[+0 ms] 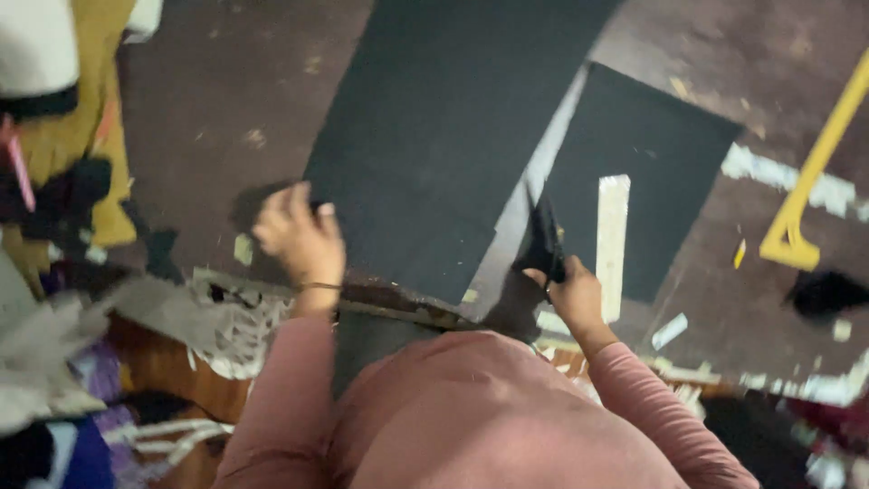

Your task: The person measures a large piece of black fabric using a ruler and a set square, then cuts it into smaller rectangular pieces using scissors. The person repeatedly aligns the ruler and cuts along the edge to create straight lines, eventually folding the resulting fabric pieces.

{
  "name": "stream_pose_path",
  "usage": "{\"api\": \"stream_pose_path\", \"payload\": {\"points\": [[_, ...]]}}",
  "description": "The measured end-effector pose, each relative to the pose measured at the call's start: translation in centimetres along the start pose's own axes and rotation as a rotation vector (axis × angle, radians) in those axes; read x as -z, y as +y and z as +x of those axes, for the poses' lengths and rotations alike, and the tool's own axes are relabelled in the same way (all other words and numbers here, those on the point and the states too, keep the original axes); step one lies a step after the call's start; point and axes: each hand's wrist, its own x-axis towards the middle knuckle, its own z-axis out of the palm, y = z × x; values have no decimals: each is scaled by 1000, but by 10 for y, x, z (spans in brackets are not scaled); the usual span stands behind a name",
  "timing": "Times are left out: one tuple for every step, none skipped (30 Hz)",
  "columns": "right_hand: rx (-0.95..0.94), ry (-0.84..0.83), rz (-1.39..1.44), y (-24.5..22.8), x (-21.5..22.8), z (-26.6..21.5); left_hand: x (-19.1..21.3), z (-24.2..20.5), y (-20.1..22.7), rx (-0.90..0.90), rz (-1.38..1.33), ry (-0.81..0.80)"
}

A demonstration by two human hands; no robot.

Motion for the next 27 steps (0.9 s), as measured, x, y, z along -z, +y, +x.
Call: {"api": "stream_pose_path", "payload": {"points": [[-144,-17,-84,25,-11,-16,0,8,-21,121,66,-41],[-189,4,-71,25,-10,-22,-1,9,-29,72,52,-51],[-275,-54,-54,25,-9,-27,-2,12,-37,74,13,-111],[-356,-113,-35,24,-10,-32,-4,15,-48,78,-23,-172],[-397,-94,-18,19,-14,-29,-18,24,-60,32,-32,-183],[-388,-69,-27,15,-16,-33,-30,24,-72,45,-82,-192],[-379,-45,-37,11,-20,-38,-41,25,-86,59,-131,-203],[-415,-39,-30,1,-21,-46,-37,25,-85,29,-137,-222],[-345,88,-147,-11,-23,-54,-33,26,-85,17,-118,-267],[-254,220,-266,-21,-24,-49,-30,30,-84,16,-98,-292],[-270,232,-264,-40,-31,-46,-32,38,-78,-3,-105,-292],[-257,227,-115,-63,-41,-48,-26,41,-78,24,-27,-392],[-244,223,34,-86,-50,-49,-21,44,-79,51,53,-491],[-255,219,39,-98,-67,-49,-24,41,-85,43,60,-499],[-273,231,81,-111,-84,-48,-27,39,-92,-24,15,-449],[-277,254,123,-122,-100,-36,-34,43,-94,-86,-33,-382],[-274,261,129,-128,-104,-36,-27,41,-90,-90,-32,-374],[-281,262,124,-135,-109,-37,-19,40,-85,-3,-86,-459],[-287,262,120,-141,-115,-37,-12,39,-81,84,-141,-544],[-298,257,123,-143,-117,-39,-7,41,-82,79,-135,-554],[-309,238,187,-144,-119,-41,-2,44,-83,110,-197,-557],[-309,223,247,-142,-119,-37,0,47,-82,147,-265,-550],[-309,222,247,-143,-118,-46,-3,47,-90,148,-264,-551],[-451,223,496,-143,-116,-48,-7,49,-98,171,-269,-612],[-591,218,746,-143,-114,-51,-10,51,-106,193,-275,-673],[-583,209,749,-142,-117,-48,-6,54,-104,203,-269,-666],[-668,223,944,-139,-119,-46,-3,55,-102,194,-314,-685]]}}
